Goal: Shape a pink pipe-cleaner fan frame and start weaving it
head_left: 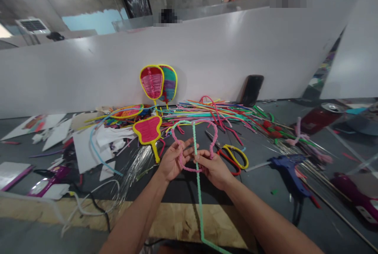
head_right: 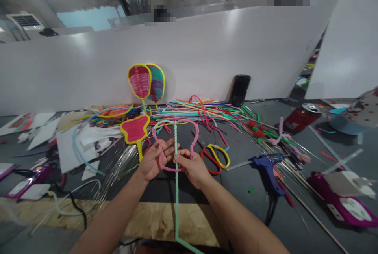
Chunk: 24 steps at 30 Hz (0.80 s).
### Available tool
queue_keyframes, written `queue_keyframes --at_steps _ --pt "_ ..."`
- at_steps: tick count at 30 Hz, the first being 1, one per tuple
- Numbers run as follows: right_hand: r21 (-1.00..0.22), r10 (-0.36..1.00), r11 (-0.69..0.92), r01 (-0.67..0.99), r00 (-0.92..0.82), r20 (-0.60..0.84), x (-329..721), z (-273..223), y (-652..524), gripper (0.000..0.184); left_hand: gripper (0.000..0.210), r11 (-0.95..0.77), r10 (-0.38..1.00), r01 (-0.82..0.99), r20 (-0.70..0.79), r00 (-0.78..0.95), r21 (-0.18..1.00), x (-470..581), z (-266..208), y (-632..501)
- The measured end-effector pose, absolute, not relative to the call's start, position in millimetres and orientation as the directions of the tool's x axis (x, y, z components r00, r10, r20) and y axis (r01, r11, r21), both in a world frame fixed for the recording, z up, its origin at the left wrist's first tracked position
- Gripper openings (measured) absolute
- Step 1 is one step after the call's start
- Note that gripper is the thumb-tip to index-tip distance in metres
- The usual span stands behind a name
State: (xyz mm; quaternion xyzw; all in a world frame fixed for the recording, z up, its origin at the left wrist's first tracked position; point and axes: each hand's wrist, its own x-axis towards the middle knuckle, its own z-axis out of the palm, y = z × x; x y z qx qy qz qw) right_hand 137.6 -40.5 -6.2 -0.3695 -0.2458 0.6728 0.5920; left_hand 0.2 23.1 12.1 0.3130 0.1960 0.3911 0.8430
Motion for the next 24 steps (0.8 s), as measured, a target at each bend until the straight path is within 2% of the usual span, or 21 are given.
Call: queue_keyframes --at_steps 7,13,24 --pt "-0.735 0.976 -0.203 -0.647 -0.077 -0.201 144 -3 -39 0.026 0.01 0.47 0.804 -0.562 -0.068 0.59 0.681 -3 13 28" --pt "-0.726 0.965 -0.1 -0.68 0.112 -0.237 161 3 -36 0.029 0.011 0.445 0.822 -0.588 -0.049 0.567 0.675 -6 15 30" --pt "-0.788 0.97 -0.044 -0.615 0.163 -0.182 158 4 -37 0.027 0.01 0.502 0.793 -0.578 -0.076 0.604 0.643 -4 16 27"
